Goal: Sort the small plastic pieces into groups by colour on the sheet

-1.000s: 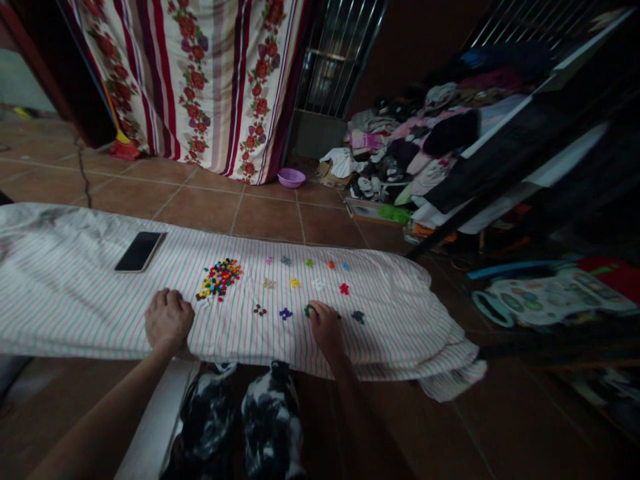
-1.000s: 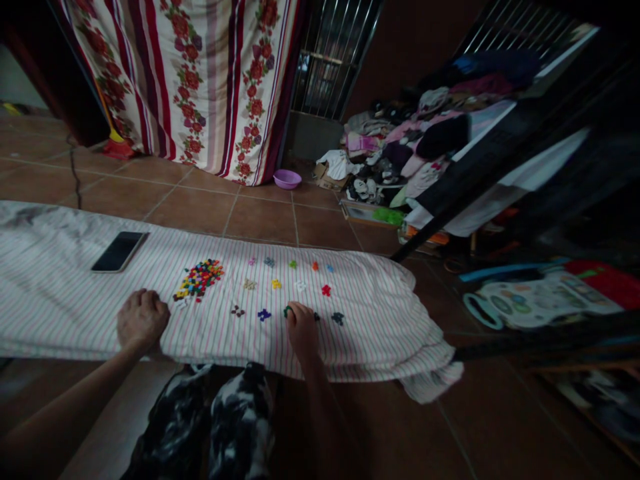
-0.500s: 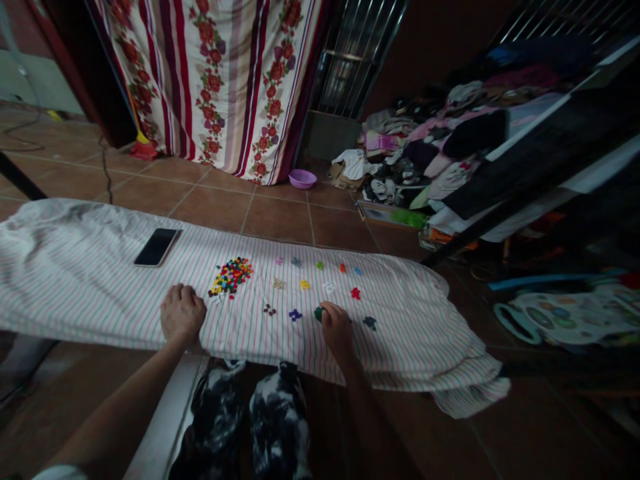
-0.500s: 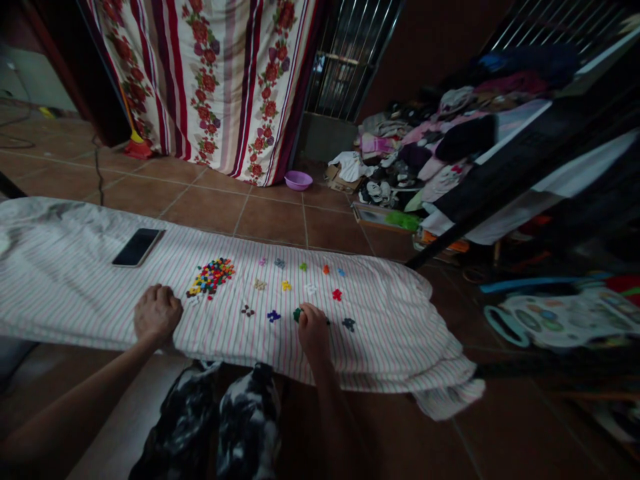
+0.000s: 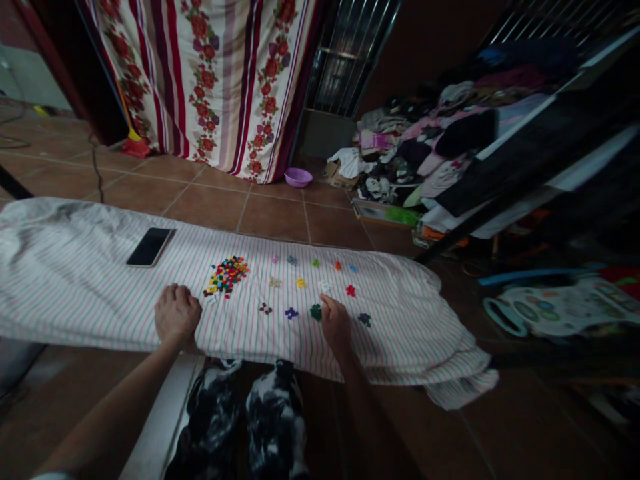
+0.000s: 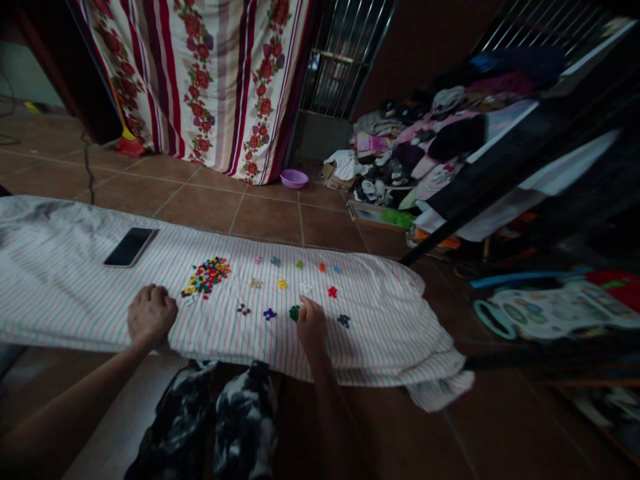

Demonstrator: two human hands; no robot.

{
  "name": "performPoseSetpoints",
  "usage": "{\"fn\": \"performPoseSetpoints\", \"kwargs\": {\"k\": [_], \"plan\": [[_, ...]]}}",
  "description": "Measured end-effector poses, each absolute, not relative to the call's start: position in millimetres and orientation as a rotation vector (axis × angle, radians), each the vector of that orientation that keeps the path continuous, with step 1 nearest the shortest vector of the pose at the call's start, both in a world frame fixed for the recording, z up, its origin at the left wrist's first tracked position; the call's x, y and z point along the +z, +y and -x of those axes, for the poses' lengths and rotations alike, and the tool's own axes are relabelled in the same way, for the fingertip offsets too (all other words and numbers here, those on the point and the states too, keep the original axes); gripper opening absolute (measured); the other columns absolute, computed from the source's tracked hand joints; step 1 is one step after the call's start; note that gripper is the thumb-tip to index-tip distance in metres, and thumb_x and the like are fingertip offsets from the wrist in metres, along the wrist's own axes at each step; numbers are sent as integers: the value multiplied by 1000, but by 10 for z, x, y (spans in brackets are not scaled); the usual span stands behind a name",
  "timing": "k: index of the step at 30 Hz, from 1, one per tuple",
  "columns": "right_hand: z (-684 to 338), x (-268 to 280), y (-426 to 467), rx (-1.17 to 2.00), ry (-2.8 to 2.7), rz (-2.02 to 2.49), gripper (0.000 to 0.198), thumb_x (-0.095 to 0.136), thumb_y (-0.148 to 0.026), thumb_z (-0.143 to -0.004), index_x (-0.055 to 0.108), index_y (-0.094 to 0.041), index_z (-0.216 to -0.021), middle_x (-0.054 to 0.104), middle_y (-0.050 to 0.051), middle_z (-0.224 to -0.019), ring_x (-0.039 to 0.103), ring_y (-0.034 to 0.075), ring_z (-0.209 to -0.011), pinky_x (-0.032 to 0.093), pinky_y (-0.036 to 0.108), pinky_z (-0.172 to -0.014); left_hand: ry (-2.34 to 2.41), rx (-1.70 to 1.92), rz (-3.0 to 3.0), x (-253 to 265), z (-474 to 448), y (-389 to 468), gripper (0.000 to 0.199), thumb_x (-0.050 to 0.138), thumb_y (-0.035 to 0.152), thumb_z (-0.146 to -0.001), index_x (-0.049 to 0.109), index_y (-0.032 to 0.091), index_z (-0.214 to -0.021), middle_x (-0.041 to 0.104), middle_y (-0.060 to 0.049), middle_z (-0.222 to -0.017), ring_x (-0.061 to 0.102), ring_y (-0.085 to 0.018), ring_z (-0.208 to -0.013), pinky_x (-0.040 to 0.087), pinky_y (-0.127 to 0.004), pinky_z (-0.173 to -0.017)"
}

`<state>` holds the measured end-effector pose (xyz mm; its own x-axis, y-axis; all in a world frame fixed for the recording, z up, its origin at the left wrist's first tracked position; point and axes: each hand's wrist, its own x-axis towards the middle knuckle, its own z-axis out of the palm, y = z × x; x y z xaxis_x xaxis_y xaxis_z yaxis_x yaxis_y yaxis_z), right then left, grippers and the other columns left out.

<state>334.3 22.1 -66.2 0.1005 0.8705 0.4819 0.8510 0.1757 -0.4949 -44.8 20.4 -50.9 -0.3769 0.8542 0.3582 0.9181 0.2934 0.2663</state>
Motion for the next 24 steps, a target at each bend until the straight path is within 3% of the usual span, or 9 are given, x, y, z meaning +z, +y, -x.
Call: {"fn": "performPoseSetpoints", "kwargs": {"k": [8,16,19,24], "plan": [[-2598,-341,400,180,-1901,1380,32,40,-20,-90,71,-19,-99,69,9,-100,61,20,-98,47,35,-93,-2400,-687,1637,-547,444,220,30,40,25,-84,59,14,-104,57,-17,-121,47,-29,-120,35,-44,-98],[-1606,-306,570,431,-2267,1273,25,51,-18,-90,69,-24,-107,70,3,-103,59,18,-99,44,32,-93,-2371,-673,1642,-529,440,215,29,38,24,-86,58,13,-103,57,-17,-121,47,-29,-119,37,-41,-96],[-1384,-322,640,444,-2306,1357,27,54,-17,-88,68,-23,-110,69,5,-108,58,20,-102,43,32,-92,-2369,-674,1638,-554,448,223,29,38,24,-86,58,13,-103,58,-17,-120,48,-28,-118,37,-40,-96],[-1199,-354,736,431,-2309,1563,19,54,-19,-89,69,-23,-99,68,6,-102,57,21,-99,43,33,-87,-2353,-685,1643,-575,459,226,27,40,24,-87,58,12,-103,58,-17,-119,49,-29,-118,38,-41,-95]]}}
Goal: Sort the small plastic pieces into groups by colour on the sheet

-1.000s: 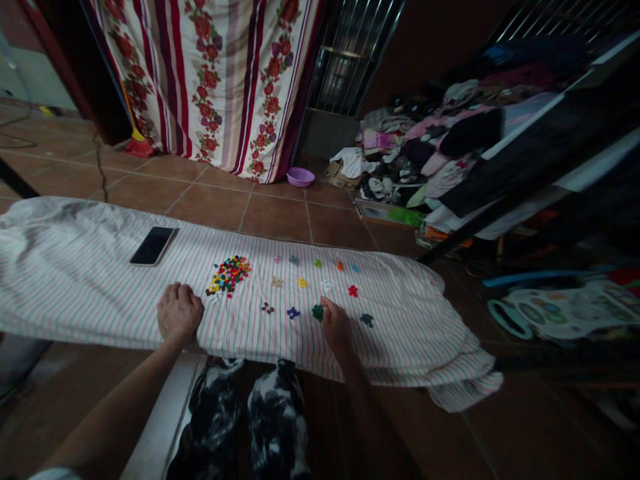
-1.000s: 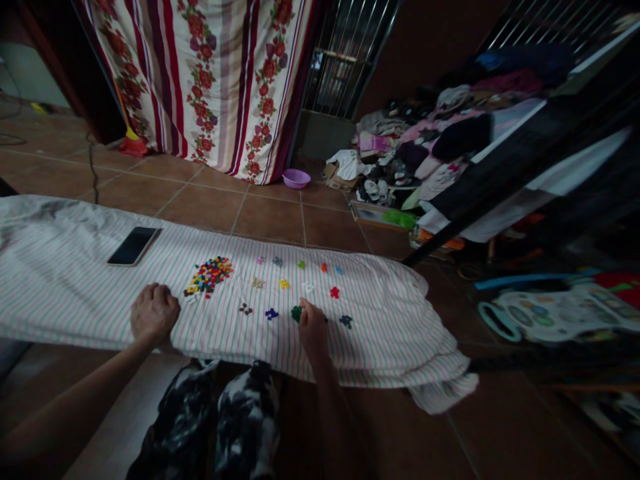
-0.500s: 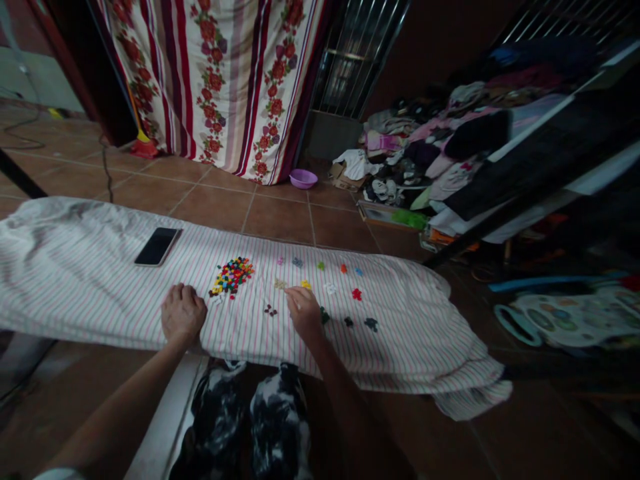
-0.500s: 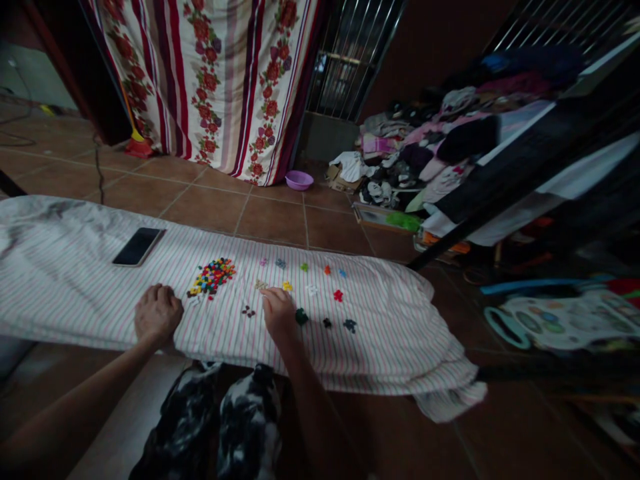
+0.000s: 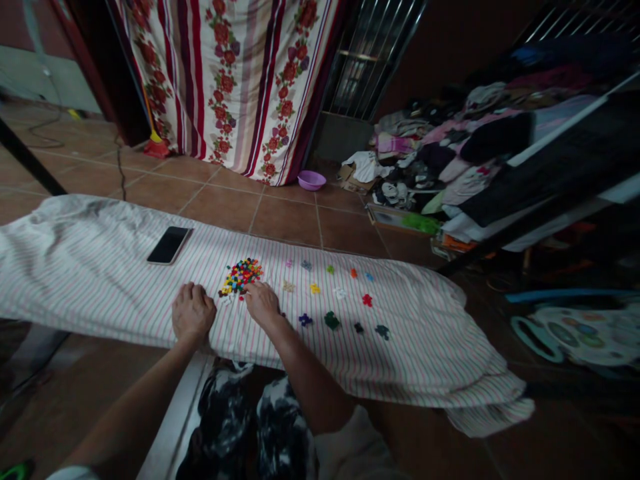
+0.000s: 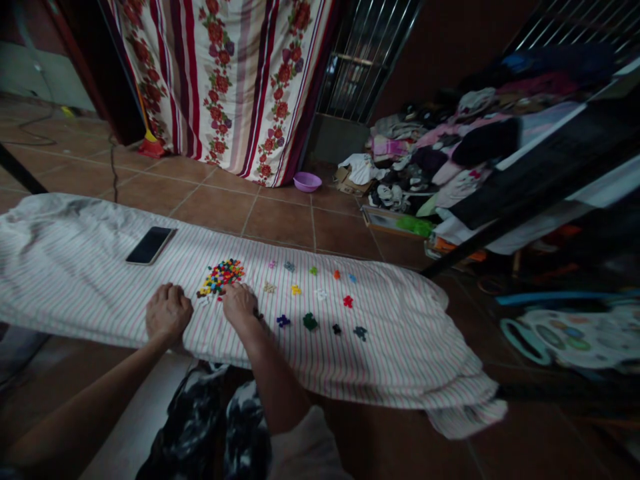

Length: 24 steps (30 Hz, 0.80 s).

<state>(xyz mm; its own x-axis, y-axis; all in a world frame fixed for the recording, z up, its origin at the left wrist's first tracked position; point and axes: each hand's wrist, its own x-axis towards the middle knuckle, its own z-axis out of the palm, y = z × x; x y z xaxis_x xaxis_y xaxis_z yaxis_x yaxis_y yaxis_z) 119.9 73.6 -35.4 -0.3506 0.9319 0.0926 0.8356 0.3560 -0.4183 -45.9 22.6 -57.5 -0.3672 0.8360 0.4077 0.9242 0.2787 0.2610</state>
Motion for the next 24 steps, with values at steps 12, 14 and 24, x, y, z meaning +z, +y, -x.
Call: {"fn": "performPoseSetpoints", "kwargs": {"k": [12,14,24], "plan": [[-1149,-362,728,461,-2288,1665,14,53,-17,-88,64,-22,-96,65,4,-104,54,19,-102,40,30,-88,-2302,-665,1624,-593,461,222,27,41,23,-87,59,12,-103,59,-17,-121,50,-29,-119,40,-42,-96],[-1172,-351,726,487,-2280,1641,15,52,-16,-88,64,-21,-96,66,3,-103,55,18,-101,40,29,-88,-2305,-659,1623,-593,460,222,26,41,23,-87,59,12,-102,59,-17,-121,50,-29,-118,40,-42,-95],[-1578,-306,693,397,-2212,1519,26,48,-20,-90,66,-25,-108,69,3,-102,59,17,-98,41,27,-90,-2304,-673,1616,-587,453,220,24,41,23,-86,59,13,-100,60,-16,-117,51,-29,-116,41,-41,-94]]}}
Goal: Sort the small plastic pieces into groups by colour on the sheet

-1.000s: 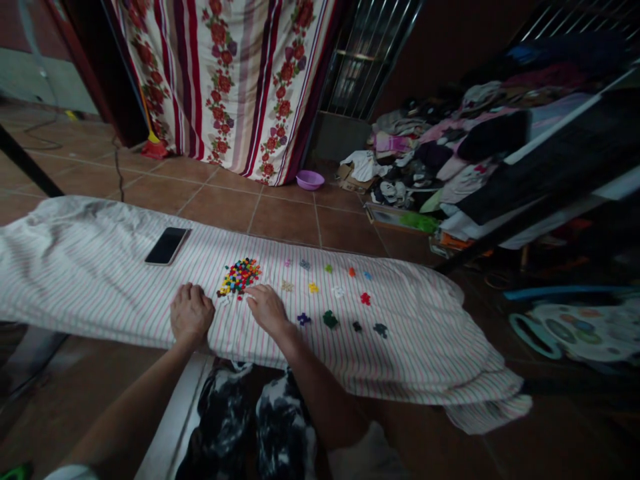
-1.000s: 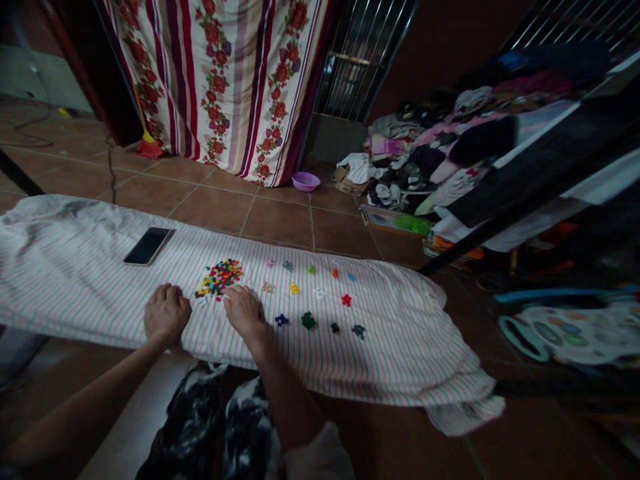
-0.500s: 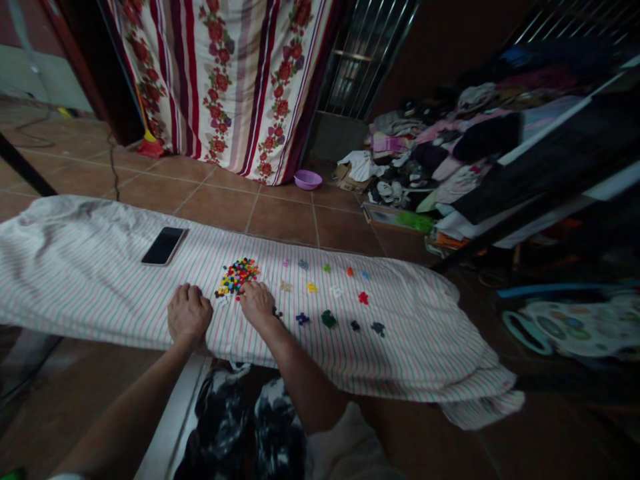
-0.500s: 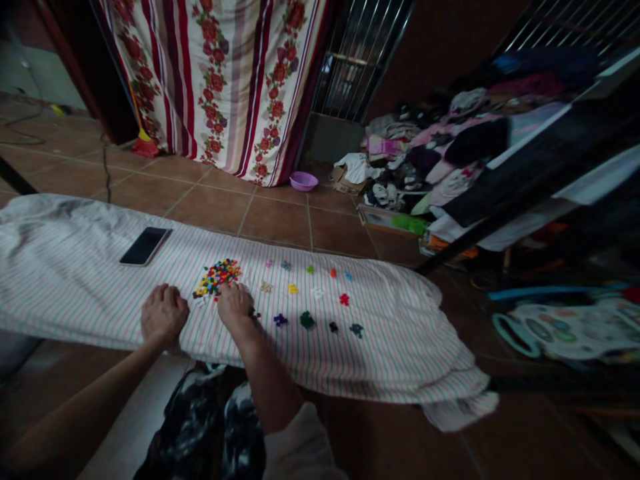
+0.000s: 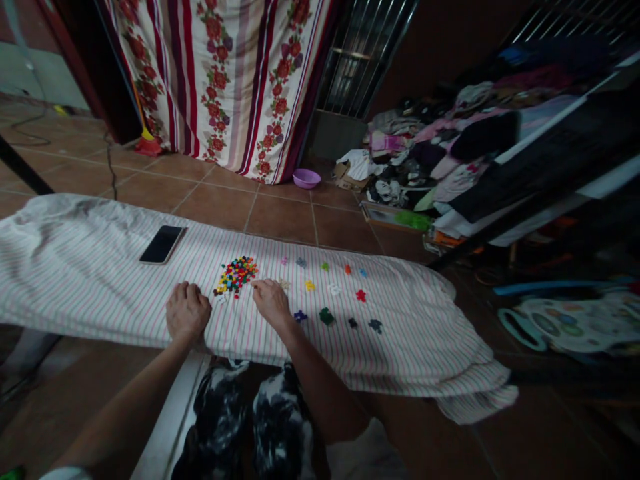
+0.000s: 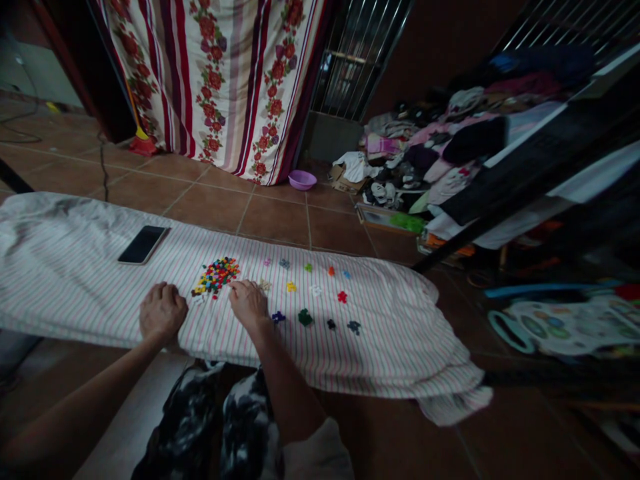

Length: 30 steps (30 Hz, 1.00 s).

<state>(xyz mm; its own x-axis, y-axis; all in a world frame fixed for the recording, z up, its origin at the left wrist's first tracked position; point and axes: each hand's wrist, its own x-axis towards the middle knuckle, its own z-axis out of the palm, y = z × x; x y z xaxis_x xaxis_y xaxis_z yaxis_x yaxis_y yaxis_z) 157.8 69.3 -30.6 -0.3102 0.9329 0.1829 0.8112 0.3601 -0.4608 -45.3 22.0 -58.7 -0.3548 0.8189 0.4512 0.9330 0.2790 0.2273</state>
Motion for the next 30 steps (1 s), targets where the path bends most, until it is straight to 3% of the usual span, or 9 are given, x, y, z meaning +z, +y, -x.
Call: {"fn": "performPoseSetpoints", "kwargs": {"k": [10,23,30], "plan": [[-2133,-378,688,500,-2164,1528,28,48,-14,-87,70,-25,-101,71,1,-103,62,16,-98,44,26,-89,-2345,-623,1618,-522,430,209,26,41,23,-85,59,12,-100,60,-16,-118,52,-29,-114,41,-40,-92],[-2260,-455,396,511,-2318,1376,26,48,-8,-86,68,-19,-98,67,6,-96,59,16,-93,45,28,-88,-2376,-719,1633,-559,439,209,30,39,24,-85,59,13,-105,57,-17,-122,48,-29,-119,38,-42,-94],[-2222,-412,291,505,-2262,1430,30,55,-10,-83,63,-17,-111,64,7,-100,58,18,-92,46,29,-86,-2391,-745,1633,-554,438,211,30,39,24,-85,59,13,-105,57,-18,-122,47,-29,-119,38,-43,-95]]}}
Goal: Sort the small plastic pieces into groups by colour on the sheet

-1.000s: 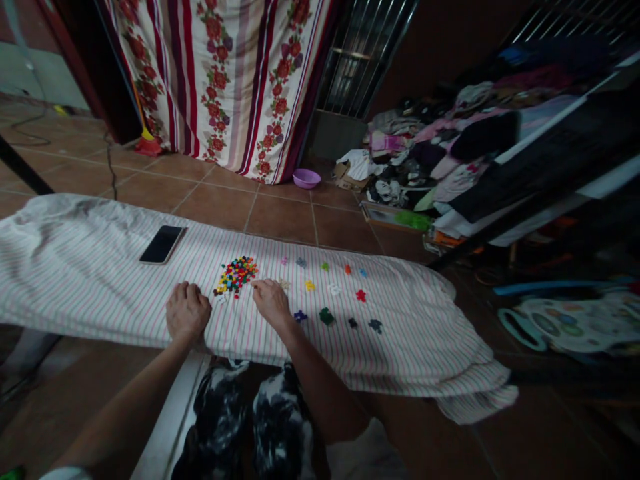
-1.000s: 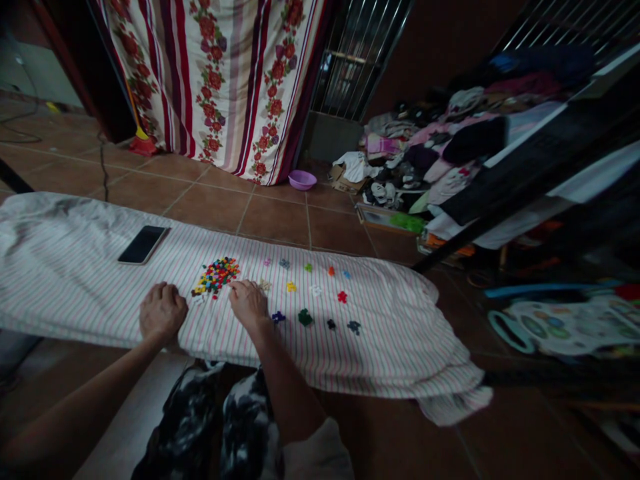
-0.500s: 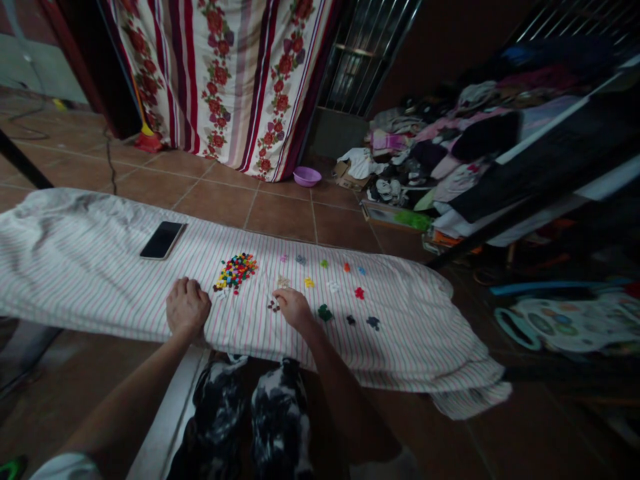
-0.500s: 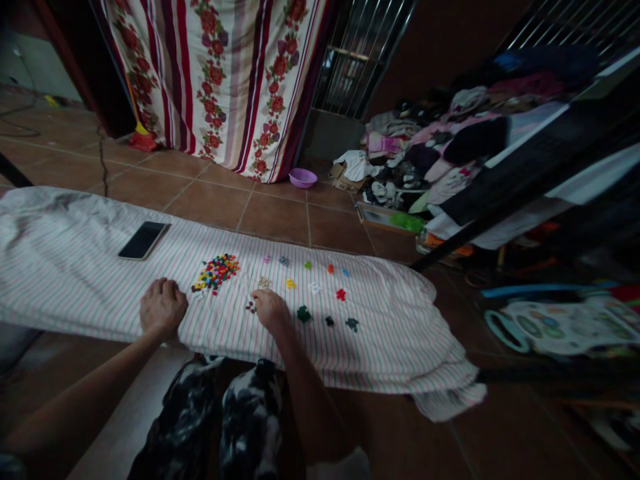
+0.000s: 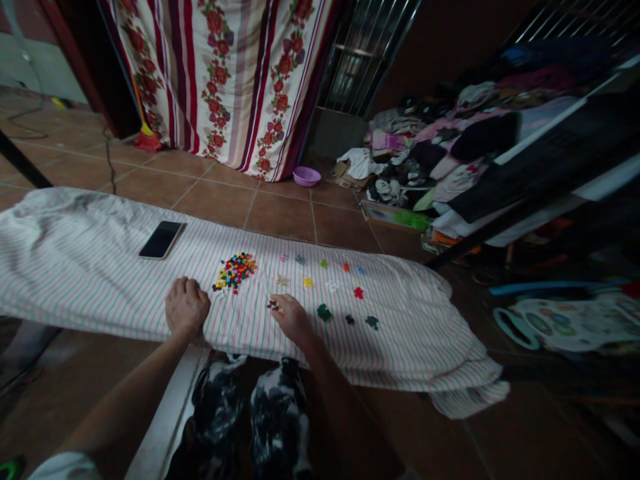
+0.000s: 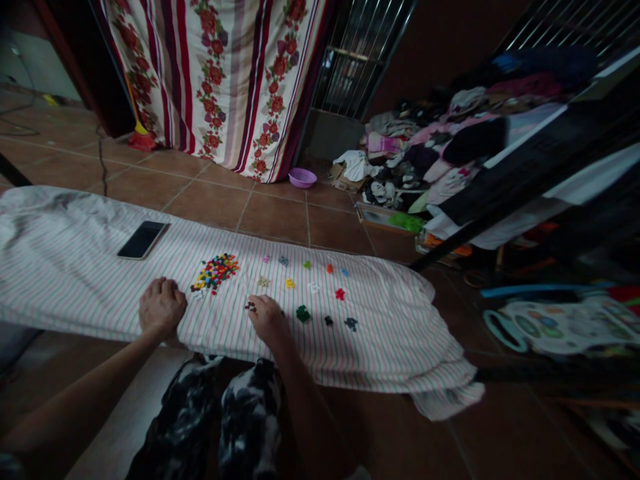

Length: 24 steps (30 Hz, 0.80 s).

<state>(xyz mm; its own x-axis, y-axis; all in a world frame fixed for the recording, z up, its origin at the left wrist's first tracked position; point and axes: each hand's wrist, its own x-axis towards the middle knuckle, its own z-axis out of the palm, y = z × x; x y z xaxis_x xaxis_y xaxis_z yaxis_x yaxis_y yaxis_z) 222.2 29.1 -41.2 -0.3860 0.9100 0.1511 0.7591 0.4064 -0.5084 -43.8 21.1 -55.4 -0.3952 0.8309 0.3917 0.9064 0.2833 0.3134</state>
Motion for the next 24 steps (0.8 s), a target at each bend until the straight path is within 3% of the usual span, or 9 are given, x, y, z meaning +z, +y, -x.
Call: {"fn": "performPoseSetpoints", "kwargs": {"k": [9,17,24], "plan": [[-2124,-482,298,455,-2259,1447,16,54,-9,-84,65,-19,-90,59,5,-90,54,18,-90,43,29,-85,-2405,-734,1651,-508,429,202,30,41,22,-84,60,11,-105,58,-19,-120,48,-30,-118,38,-45,-96],[-2143,-506,281,456,-2243,1406,21,52,-8,-83,65,-18,-96,61,6,-95,55,18,-92,43,30,-87,-2395,-739,1632,-556,443,211,27,40,23,-85,59,13,-102,58,-17,-121,48,-29,-119,38,-43,-96],[-2131,-493,291,451,-2219,1394,16,52,-10,-85,65,-19,-90,63,6,-92,56,18,-91,43,30,-86,-2378,-709,1631,-565,445,204,28,39,24,-86,58,13,-102,57,-17,-122,48,-29,-119,39,-42,-95]]}}
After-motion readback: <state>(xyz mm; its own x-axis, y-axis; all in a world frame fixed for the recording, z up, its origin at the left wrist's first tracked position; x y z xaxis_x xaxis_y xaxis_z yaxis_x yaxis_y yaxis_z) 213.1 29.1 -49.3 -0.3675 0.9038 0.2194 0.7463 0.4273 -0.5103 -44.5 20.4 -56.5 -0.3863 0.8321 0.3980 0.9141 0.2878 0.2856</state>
